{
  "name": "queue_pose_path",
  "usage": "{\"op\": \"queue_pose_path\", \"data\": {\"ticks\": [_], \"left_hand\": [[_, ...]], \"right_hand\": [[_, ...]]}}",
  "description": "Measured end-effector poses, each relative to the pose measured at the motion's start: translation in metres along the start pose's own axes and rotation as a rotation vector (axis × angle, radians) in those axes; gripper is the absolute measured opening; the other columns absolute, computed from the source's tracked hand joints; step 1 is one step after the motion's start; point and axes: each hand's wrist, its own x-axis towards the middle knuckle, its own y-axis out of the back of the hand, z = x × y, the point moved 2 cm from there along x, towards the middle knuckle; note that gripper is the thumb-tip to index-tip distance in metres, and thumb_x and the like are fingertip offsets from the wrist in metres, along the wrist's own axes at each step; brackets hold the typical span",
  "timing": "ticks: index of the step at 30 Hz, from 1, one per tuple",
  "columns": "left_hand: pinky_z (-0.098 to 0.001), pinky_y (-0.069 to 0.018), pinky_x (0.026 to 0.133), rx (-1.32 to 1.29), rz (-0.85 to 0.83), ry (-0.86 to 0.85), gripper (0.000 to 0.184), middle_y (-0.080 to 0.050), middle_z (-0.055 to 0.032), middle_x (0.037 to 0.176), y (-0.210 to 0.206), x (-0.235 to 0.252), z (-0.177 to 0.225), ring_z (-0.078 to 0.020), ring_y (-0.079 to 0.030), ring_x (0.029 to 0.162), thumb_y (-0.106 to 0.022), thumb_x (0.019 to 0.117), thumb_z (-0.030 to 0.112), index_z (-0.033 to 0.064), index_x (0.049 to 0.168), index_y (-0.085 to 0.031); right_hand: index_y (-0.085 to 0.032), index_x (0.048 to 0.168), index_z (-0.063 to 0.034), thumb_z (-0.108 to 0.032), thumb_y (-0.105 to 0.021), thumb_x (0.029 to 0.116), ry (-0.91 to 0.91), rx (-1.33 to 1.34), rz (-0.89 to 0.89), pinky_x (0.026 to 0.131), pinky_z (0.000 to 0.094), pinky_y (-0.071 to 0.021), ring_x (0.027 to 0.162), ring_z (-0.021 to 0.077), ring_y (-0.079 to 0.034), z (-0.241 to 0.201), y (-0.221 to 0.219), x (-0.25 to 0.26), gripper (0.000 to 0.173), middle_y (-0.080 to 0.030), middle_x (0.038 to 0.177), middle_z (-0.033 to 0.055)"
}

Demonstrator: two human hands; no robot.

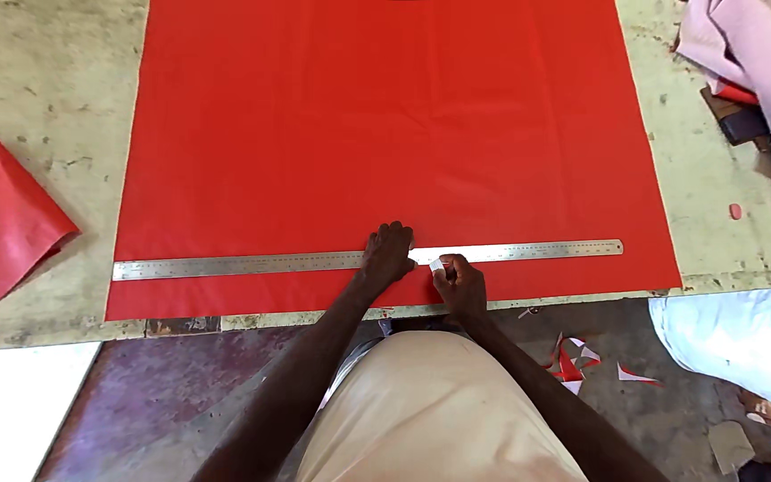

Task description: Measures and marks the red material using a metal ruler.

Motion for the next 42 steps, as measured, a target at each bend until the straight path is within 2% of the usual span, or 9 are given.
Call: {"op": "queue_pose_path", "data": {"ticks": [5, 14, 28, 31, 32, 36, 39, 42], "left_hand": [[-0.0567, -0.0506, 0.093, 0.013, -0.009, 0.011, 0.036, -0.063, -0.0148, 0.116, -0.001, 0.002, 0.000, -0.0369, -0.058, 0.116, -0.083, 0.0842, 0.029, 0.0084, 0.109, -0.069], [-0.0566, -0.0509, 0.092, 0.025, -0.003, 0.001, 0.035, -0.064, -0.0149, 0.115, -0.001, 0.001, 0.000, -0.0370, -0.058, 0.115, -0.083, 0.0850, 0.030, 0.0088, 0.110, -0.070], [-0.0571, -0.0511, 0.092, 0.008, 0.032, -0.006, 0.036, -0.064, -0.0143, 0.116, -0.003, -0.003, -0.001, -0.0373, -0.058, 0.116, -0.083, 0.0856, 0.031, 0.0090, 0.111, -0.070], [-0.0569, -0.0509, 0.093, 0.001, 0.038, -0.013, 0.036, -0.064, -0.0140, 0.116, -0.005, -0.002, -0.003, -0.0369, -0.058, 0.116, -0.082, 0.0860, 0.032, 0.0099, 0.111, -0.069], [-0.0567, -0.0510, 0.093, -0.001, 0.043, -0.016, 0.036, -0.064, -0.0136, 0.115, -0.006, -0.002, -0.004, -0.0366, -0.058, 0.115, -0.083, 0.0857, 0.032, 0.0104, 0.111, -0.069], [-0.0566, -0.0508, 0.092, -0.010, 0.050, -0.024, 0.035, -0.064, -0.0127, 0.115, -0.007, -0.002, -0.005, -0.0359, -0.058, 0.115, -0.083, 0.0857, 0.032, 0.0117, 0.111, -0.070], [-0.0564, -0.0507, 0.093, -0.008, 0.039, -0.021, 0.035, -0.063, -0.0125, 0.116, -0.005, -0.001, -0.005, -0.0355, -0.058, 0.115, -0.083, 0.0855, 0.032, 0.0119, 0.111, -0.069], [-0.0560, -0.0506, 0.093, -0.011, 0.035, -0.025, 0.035, -0.063, -0.0125, 0.115, -0.005, -0.001, -0.005, -0.0358, -0.058, 0.115, -0.083, 0.0854, 0.031, 0.0111, 0.111, -0.069]], "right_hand": [[-0.068, 0.115, -0.0061, -0.020, -0.062, 0.0936, -0.031, -0.069, -0.030, 0.055, 0.0462, -0.0532, 0.060, 0.0219, -0.062, -0.005, 0.000, 0.002, 0.026, -0.064, 0.072, 0.0057], [-0.066, 0.109, -0.0061, -0.021, -0.062, 0.0922, -0.029, -0.097, -0.022, 0.053, 0.0465, -0.0522, 0.060, 0.0233, -0.062, -0.007, -0.001, 0.003, 0.023, -0.063, 0.071, 0.0060], [-0.066, 0.115, -0.0067, -0.022, -0.067, 0.0894, -0.061, -0.055, -0.038, 0.055, 0.0483, -0.0530, 0.061, 0.0241, -0.063, -0.003, 0.000, 0.004, 0.030, -0.065, 0.073, 0.0067], [-0.066, 0.116, -0.0074, -0.021, -0.068, 0.0895, -0.091, 0.060, -0.020, 0.055, 0.0453, -0.0541, 0.059, 0.0208, -0.063, 0.005, -0.001, 0.005, 0.030, -0.066, 0.074, 0.0055], [-0.065, 0.117, -0.0074, -0.020, -0.068, 0.0905, -0.125, 0.144, -0.023, 0.055, 0.0422, -0.0573, 0.060, 0.0188, -0.065, 0.008, 0.000, 0.005, 0.029, -0.068, 0.077, 0.0051], [-0.062, 0.120, -0.0002, -0.010, -0.071, 0.0927, -0.223, 0.486, -0.005, 0.052, 0.0362, -0.0609, 0.058, 0.0197, -0.067, 0.010, 0.008, 0.006, 0.031, -0.067, 0.081, 0.0099], [-0.061, 0.121, 0.0006, -0.009, -0.071, 0.0922, -0.215, 0.513, -0.009, 0.052, 0.0354, -0.0604, 0.058, 0.0196, -0.066, 0.011, 0.008, 0.006, 0.031, -0.067, 0.081, 0.0101], [-0.064, 0.119, -0.0033, -0.012, -0.071, 0.0919, -0.164, 0.393, -0.019, 0.054, 0.0366, -0.0598, 0.059, 0.0181, -0.066, 0.012, 0.002, 0.005, 0.029, -0.069, 0.080, 0.0077]]}}
